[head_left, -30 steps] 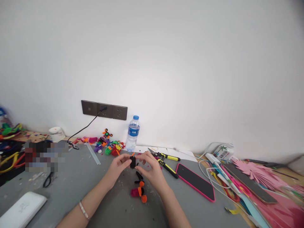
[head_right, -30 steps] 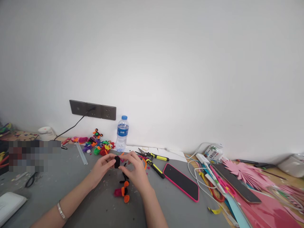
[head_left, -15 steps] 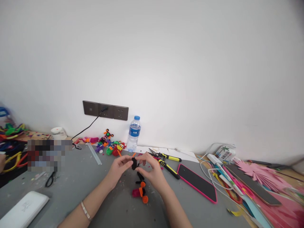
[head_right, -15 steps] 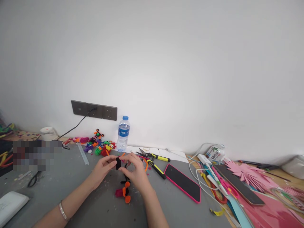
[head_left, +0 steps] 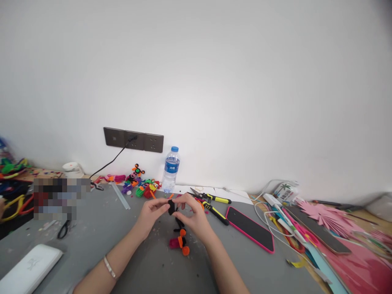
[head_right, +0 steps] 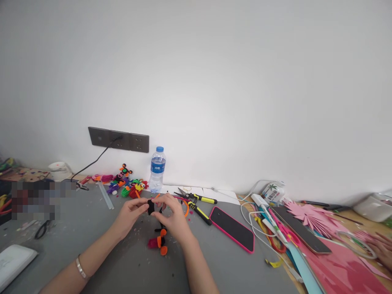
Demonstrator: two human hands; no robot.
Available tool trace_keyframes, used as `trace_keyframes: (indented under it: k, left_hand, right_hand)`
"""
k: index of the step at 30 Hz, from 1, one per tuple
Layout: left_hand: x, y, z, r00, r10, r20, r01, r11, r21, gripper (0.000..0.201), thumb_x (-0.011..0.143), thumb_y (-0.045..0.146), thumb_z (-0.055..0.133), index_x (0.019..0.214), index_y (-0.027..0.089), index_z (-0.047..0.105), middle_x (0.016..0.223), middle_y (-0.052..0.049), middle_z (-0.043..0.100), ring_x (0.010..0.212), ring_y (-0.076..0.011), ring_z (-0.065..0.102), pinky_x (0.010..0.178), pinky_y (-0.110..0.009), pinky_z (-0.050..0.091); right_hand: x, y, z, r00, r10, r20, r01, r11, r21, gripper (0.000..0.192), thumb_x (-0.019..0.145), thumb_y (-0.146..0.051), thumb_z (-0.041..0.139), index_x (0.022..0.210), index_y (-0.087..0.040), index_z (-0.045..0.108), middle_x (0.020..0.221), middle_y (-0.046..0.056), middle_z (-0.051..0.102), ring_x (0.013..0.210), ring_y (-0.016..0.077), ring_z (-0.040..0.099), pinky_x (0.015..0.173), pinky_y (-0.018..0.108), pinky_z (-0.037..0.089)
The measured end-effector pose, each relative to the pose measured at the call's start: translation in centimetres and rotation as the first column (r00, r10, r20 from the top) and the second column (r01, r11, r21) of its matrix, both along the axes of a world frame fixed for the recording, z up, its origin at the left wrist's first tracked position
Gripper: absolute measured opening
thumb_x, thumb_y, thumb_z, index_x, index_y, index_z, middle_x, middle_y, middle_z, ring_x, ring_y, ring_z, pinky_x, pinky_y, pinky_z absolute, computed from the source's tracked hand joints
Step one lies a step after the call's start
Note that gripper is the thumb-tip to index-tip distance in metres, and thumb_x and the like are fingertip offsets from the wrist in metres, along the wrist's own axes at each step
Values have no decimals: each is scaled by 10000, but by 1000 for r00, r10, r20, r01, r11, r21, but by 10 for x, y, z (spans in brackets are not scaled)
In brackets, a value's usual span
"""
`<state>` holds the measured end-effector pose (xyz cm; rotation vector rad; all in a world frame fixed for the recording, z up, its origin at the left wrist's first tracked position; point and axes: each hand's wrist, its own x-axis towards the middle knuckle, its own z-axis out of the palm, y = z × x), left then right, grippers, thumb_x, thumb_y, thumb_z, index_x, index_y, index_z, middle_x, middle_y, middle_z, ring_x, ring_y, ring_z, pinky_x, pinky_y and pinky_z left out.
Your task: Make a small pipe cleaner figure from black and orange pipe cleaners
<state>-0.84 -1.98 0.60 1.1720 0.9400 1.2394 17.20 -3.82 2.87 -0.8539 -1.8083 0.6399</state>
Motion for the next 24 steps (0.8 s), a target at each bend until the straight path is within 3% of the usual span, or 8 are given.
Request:
trace_keyframes:
  k: [5, 12, 24]
  left_hand:
    - [0, -1, 4, 1000, -13, -9, 13, 999, 33, 311, 643, 438, 798, 777, 158, 778, 795, -73, 714, 776, -206, 606, 703, -286, 495]
    - [-1, -1, 6, 995, -104, 5, 104, 994, 33, 349, 684, 442, 772, 895, 165, 785, 911, -109, 727, 889, -250, 614, 784, -336, 504]
    - [-1, -1, 3, 995, -100, -19, 101, 992, 69, 326, 700, 434, 760, 874, 159, 777, 906, -94, 715, 892, -240, 614, 780, -317, 512]
  right_hand:
    - [-1, 1, -3, 1000, -16, 12, 16, 1000, 23, 221, 815, -226, 706, 1029, -249, 660, 858, 15, 603, 759, 176, 536, 726, 313, 445]
    - [0, 1, -4, 995, -82, 55, 79, 996, 46, 234, 806, -189, 707, 1026, -250, 657, 852, 7, 602, 757, 178, 537, 759, 328, 415]
    - [-1, 0, -2, 988, -112, 106, 103, 991, 86, 233, 805, -165, 689, 1018, -253, 655, 840, 2, 614, 746, 175, 547, 752, 317, 413]
